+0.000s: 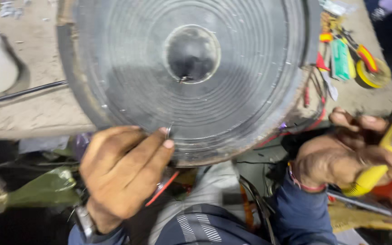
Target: The person uses a soldering iron to heat and attach wires to the central voice coil area of a large speaker cone. They repeatedly apply solder and flux to secure the connection while holding the speaker cone steady with the other hand.
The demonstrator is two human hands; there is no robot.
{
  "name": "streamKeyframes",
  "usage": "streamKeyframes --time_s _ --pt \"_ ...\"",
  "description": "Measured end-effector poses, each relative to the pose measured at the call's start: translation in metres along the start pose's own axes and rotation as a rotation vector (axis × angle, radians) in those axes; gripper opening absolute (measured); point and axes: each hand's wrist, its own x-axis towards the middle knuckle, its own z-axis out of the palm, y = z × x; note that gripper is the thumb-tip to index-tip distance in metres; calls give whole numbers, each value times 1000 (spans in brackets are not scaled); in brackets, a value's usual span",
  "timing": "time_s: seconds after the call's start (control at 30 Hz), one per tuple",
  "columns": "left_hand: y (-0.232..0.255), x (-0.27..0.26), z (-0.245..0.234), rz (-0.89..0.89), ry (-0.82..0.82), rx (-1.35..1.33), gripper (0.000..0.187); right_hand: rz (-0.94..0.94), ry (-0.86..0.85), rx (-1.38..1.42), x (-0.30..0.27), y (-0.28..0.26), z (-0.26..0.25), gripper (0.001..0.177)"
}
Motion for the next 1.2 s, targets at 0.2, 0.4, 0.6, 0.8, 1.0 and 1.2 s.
streamKeyframes --time_s 0.2,0.4,0.6,0.8,1.0,1.2 --pt "-17 -16 5 119 -90 26 14 28 171 -491 10 39 -37 48" --pt "-37 -43 17 125 -157 -21 24 120 -29 -703 39 71 -61 88" --pt "-26 -18 4 132 -86 -40 22 278 -263 -844 81 119 -83 115" --pt "-8 2 -1 71 79 -5 19 -258 -217 -1051 76 117 -86 87" --pt "-11 -2 3 131 121 -37 21 579 -310 -129 52 9 -27 42" --pt "-11 -12 10 140 122 -41 22 199 -726 -12 45 -91 61 71"
